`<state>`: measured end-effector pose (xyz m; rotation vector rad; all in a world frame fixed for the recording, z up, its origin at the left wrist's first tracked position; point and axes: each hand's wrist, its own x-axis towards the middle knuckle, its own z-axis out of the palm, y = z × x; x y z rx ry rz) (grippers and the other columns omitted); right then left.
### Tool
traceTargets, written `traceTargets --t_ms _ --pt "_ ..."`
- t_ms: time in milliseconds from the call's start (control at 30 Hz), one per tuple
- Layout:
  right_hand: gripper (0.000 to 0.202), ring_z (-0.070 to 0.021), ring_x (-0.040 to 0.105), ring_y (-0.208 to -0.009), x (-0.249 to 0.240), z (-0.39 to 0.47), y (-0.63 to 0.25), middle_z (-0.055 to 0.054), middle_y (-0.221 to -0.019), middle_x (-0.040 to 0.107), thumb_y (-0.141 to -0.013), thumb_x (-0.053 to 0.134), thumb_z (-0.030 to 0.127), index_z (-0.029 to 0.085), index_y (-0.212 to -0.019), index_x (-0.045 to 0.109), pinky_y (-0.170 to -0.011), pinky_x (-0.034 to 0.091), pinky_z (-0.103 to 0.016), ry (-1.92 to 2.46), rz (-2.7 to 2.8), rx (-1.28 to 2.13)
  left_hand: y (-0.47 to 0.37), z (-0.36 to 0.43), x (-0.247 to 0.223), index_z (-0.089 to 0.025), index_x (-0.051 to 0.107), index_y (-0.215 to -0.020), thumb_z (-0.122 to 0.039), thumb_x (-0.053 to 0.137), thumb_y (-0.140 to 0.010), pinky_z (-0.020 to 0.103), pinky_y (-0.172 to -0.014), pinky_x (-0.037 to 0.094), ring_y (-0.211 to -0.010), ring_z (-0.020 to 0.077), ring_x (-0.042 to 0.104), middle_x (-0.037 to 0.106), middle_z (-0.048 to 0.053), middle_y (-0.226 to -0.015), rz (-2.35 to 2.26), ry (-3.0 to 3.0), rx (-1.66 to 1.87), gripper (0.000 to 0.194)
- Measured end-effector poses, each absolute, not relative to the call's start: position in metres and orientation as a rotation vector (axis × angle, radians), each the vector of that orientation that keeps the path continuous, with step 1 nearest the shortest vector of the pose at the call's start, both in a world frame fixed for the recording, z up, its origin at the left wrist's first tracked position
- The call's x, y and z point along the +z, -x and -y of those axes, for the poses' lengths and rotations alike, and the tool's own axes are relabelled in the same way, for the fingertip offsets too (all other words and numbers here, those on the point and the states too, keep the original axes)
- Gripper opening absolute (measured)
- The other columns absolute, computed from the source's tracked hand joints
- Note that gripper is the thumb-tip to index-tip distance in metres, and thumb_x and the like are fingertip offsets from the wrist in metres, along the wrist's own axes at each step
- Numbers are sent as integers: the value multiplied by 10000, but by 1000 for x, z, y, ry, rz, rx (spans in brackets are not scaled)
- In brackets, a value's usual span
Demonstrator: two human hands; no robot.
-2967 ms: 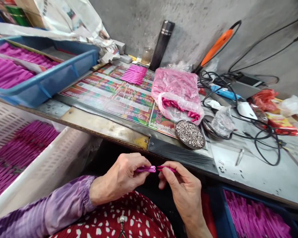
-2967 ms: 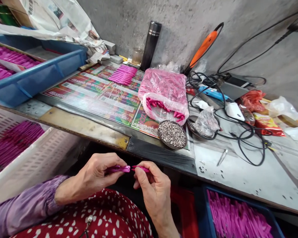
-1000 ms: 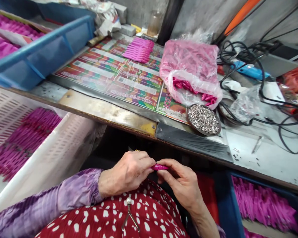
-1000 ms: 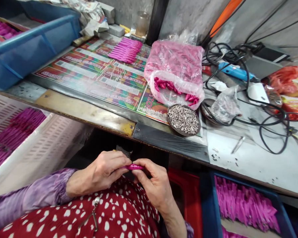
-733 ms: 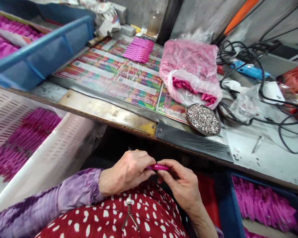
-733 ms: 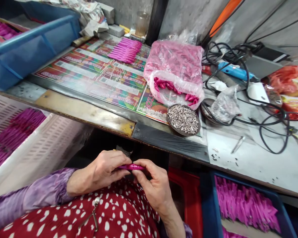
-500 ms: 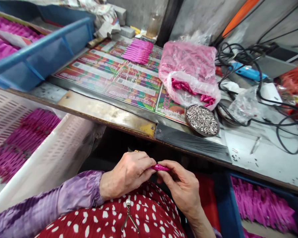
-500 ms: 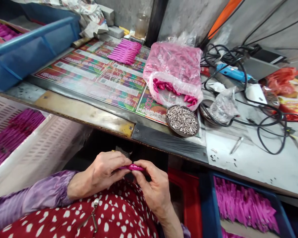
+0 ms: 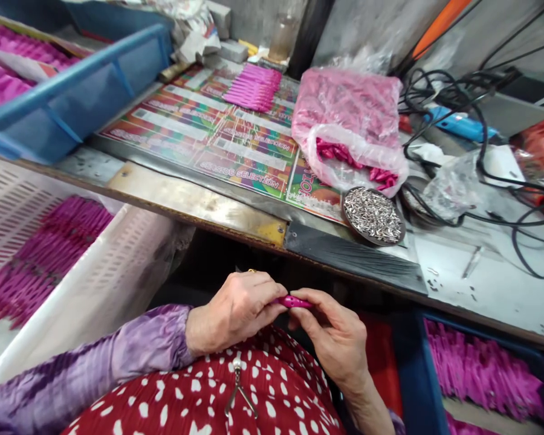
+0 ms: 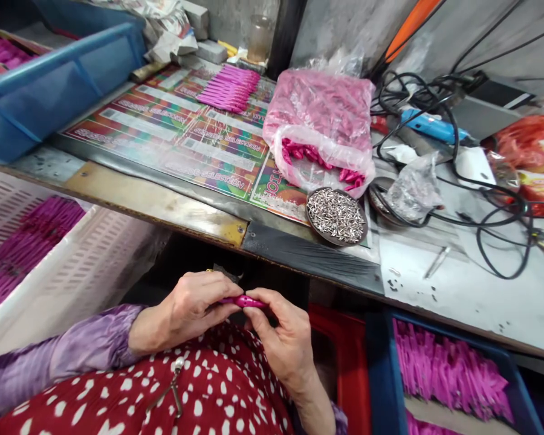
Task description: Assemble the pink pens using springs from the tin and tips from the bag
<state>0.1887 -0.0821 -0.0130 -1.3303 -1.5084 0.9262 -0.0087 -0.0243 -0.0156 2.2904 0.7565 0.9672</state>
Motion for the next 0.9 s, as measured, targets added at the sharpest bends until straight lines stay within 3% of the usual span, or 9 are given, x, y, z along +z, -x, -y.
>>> traceTargets --t_ms 300,433,567,733,900 --pt "206 -108 722 -604 1 72 -195 16 -937 791 -900 722 188 270 -1087 746 -597 611 -172 1332 1630 728 0 15 -6 -122 681 -935 -150 539 -985 278 -640 507 -683 168 650 706 49 -803 -762 -2393 1045 152" --pt "201 -131 724 -649 21 59 -218 13 -887 774 -942 686 253 251 -1138 729 -636 614 -214 1403 1724 440 -4 5 -1 -145 671 -933 -121 541 -967 276 -602 472 -656 161 618 687 36 -796 -773 -2403 1109 136" --pt "135 -159 699 -706 34 38 -249 -29 -875 756 -981 638 281 191 -1020 731 -658 569 -255 1560 1750 -71 -4 -4 2 -169 657 -948 -113 546 -956 264 -598 452 -678 152 609 676 25 -829 -756 -2411 1092 124" --pt "300 -251 624 -807 29 18 -278 -90 -850 712 -1028 545 354 118 -1015 730 -744 510 -378 1628 1874 -460 -3 -13 6 -168 660 -952 -129 569 -956 251 -604 474 -663 148 625 668 13 -799 -796 -2420 1136 99" --pt "404 -286 573 -857 23 13 -286 -119 -893 694 -1048 483 413 100 -1052 737 -781 479 -404 1671 1931 -618 -3 -19 9 -166 676 -936 -135 572 -957 233 -557 454 -598 134 603 637 -4 -728 -845 -2445 1184 110"
